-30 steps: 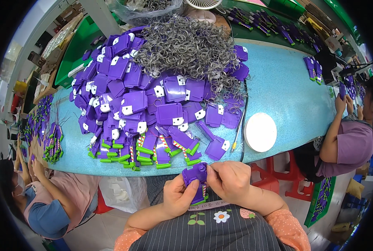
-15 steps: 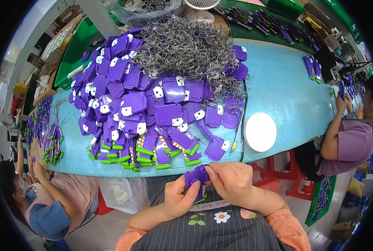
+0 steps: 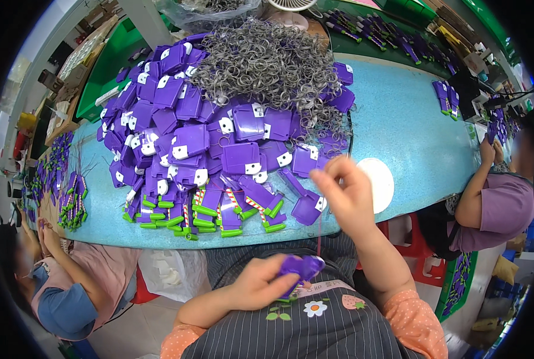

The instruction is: The person assembles small purple plastic components by hand at a workbench. They pick up a purple plastic housing, insert a grey coiled wire into it, and then attach a green plastic piece to the bottom. The completed units are placed on the table, and the process is repeated continuously.

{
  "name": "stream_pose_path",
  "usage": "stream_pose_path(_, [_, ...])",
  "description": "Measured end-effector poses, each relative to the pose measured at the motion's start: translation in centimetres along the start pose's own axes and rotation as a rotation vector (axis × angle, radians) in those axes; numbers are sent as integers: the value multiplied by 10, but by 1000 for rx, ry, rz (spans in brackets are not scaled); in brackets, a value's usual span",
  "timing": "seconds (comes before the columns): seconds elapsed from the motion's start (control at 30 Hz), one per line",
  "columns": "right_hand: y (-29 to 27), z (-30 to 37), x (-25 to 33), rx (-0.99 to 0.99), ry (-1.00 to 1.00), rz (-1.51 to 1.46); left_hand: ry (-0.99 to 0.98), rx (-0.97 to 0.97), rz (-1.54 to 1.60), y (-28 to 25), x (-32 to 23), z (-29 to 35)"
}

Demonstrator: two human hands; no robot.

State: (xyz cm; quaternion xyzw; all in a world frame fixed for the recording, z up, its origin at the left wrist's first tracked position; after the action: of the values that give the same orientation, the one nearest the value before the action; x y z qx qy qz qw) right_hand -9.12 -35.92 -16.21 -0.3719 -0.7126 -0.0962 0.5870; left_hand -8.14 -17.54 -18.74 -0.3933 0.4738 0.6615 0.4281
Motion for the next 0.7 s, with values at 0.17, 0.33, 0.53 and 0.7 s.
stream_pose_path(0.17, [27,37,24,259,120,-87,77,-366,389,-30,-1,6])
stream_pose_path(0.33, [55,54,45,350,-31,-130,483,-752,-826,-21,-38,24])
stream_pose_path(0.53, [62,60,44,349,-160,-51,283,-643,-316,-41,-5,20])
stream_pose_path(0.7, [71,63,41,325,-136,-79,267,-518,266,-38,3,13])
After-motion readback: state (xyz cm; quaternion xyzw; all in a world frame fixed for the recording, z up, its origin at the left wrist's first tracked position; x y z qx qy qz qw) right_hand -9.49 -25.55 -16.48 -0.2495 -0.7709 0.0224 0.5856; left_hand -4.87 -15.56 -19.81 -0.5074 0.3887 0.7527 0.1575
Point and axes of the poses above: each hand's wrist, its own z-axis away from the middle knuckle, its own y-axis out of the palm, x = y × z, the point moved 8 cm from there along -z, towards the middle knuckle, and after that the axes turned 7 degrees about -y, right-handed, at the moved point
